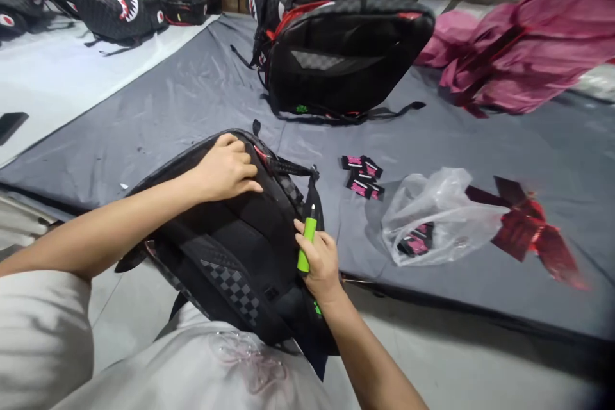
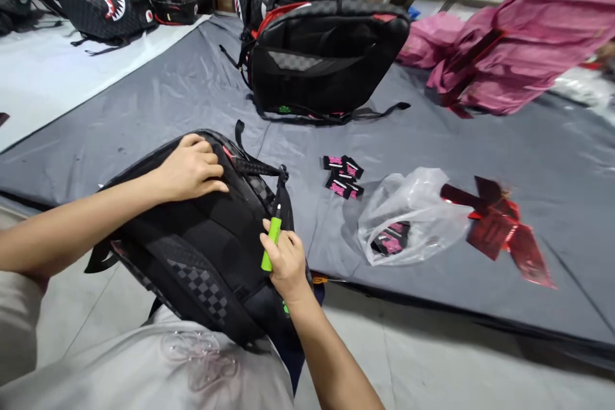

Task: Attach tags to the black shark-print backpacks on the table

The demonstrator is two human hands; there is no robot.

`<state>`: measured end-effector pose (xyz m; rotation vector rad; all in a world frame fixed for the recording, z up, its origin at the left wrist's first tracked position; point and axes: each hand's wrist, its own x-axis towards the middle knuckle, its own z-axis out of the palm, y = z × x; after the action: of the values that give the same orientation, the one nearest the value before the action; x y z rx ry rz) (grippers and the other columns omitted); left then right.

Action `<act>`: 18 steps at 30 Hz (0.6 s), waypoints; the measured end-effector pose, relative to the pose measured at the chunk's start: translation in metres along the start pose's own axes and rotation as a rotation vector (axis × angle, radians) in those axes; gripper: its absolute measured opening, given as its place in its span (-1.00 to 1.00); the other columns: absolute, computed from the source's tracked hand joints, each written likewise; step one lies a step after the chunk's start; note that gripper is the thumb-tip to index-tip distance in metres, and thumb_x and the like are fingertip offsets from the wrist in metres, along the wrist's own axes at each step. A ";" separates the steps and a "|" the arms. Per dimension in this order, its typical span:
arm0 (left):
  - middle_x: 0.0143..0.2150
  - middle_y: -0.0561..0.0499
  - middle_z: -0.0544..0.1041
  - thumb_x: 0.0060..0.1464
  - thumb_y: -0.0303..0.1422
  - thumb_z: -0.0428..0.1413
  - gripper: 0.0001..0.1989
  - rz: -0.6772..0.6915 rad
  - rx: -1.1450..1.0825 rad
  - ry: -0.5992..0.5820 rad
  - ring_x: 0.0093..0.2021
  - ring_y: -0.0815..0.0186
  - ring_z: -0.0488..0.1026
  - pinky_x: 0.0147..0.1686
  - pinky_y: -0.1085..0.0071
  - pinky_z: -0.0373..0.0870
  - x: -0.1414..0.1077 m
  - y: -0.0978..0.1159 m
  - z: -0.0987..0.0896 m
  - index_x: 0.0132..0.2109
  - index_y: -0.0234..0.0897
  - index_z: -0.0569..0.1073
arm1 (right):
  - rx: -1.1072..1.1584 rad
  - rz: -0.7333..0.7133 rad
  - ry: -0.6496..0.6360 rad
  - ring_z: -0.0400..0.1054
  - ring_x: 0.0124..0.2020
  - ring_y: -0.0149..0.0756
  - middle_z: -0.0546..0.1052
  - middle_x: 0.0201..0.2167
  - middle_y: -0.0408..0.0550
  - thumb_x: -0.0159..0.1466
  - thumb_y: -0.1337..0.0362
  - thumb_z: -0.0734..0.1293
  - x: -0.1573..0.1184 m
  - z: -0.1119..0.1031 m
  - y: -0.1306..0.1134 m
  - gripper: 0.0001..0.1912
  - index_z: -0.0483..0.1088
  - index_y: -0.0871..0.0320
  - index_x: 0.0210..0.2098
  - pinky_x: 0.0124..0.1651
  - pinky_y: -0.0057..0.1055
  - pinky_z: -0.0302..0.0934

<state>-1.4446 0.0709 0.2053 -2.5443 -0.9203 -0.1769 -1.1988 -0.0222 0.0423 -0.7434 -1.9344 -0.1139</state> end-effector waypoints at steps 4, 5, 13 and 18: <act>-0.44 -0.04 0.48 0.25 0.11 -0.08 -0.43 -0.106 0.078 0.104 -0.20 0.19 0.30 0.15 -0.08 0.14 -0.008 -0.003 0.000 -0.39 -0.26 0.51 | 0.023 0.043 0.005 0.47 0.07 -0.14 0.47 0.13 0.30 0.32 0.57 0.23 0.001 -0.007 0.001 -0.38 0.11 0.12 0.31 -0.01 -0.14 0.26; -0.43 -0.02 0.47 0.25 0.14 -0.11 -0.40 -0.127 0.061 0.126 -0.19 0.21 0.29 0.20 -0.10 0.10 -0.011 -0.005 0.000 -0.37 -0.26 0.50 | 0.030 0.052 0.010 0.49 0.04 -0.14 0.48 0.11 0.28 0.31 0.57 0.25 0.001 -0.008 0.002 -0.36 0.09 0.10 0.33 -0.01 -0.14 0.27; -0.37 0.03 0.49 0.23 0.15 -0.10 -0.43 -0.096 -0.072 0.158 -0.11 0.24 0.30 0.28 -0.10 -0.04 -0.025 -0.018 -0.004 -0.27 -0.28 0.47 | 0.105 0.085 -0.008 0.52 0.00 -0.08 0.52 0.09 0.17 0.32 0.54 0.24 -0.006 -0.021 0.006 -0.45 0.24 0.00 0.24 -0.04 -0.06 0.33; -0.31 -0.06 0.52 0.14 0.07 0.10 -0.54 -0.136 -0.127 0.052 -0.16 0.14 0.37 0.03 0.05 0.23 -0.006 0.036 0.011 -0.27 -0.29 0.48 | 0.476 0.503 0.317 0.56 -0.15 -0.11 0.60 -0.11 0.03 0.36 0.33 0.31 0.071 -0.044 -0.042 -0.61 0.30 0.04 0.17 -0.10 -0.04 0.44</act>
<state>-1.4271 0.0478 0.1810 -2.5784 -1.0946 -0.3502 -1.2078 -0.0411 0.1332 -0.8037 -1.3514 0.4934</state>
